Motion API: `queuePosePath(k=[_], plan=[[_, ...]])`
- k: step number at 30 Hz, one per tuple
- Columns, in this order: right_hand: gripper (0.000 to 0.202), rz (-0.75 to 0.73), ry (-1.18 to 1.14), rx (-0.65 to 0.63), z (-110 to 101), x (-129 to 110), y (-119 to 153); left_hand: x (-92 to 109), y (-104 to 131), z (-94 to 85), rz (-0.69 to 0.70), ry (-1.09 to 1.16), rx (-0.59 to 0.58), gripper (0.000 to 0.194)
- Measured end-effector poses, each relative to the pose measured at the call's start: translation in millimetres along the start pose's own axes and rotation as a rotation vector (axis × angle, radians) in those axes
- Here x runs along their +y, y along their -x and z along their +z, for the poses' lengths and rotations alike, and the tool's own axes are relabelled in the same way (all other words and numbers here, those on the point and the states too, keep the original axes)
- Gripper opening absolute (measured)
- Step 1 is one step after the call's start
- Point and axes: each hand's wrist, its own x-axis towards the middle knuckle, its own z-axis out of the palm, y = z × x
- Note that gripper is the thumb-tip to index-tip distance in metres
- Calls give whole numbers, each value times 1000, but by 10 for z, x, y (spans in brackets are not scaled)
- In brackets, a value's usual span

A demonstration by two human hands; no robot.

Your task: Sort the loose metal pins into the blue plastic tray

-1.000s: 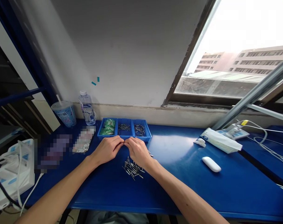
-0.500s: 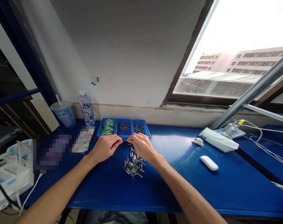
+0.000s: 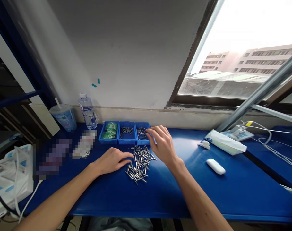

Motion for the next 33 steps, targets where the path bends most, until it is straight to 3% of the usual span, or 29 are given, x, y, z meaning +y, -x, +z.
queuePosePath(k=[6,16,20,27,33], plan=[[29,-164,-69,-241,62,-79,63,-8,-15,28,29,43,-63,20],[28,-191,-135,-338,191,-196,126,-2,-12,8,10,-19,-50,20],[28,-184,-169,-382,239,-205,145,-34,9,-38,-36,5,23,17],[21,-203,-190,-389,318,-224,198,-100,27,-108,-165,81,288,20],[27,-181,-188,-348,346,-224,212,-72,28,-131,-163,126,308,21]])
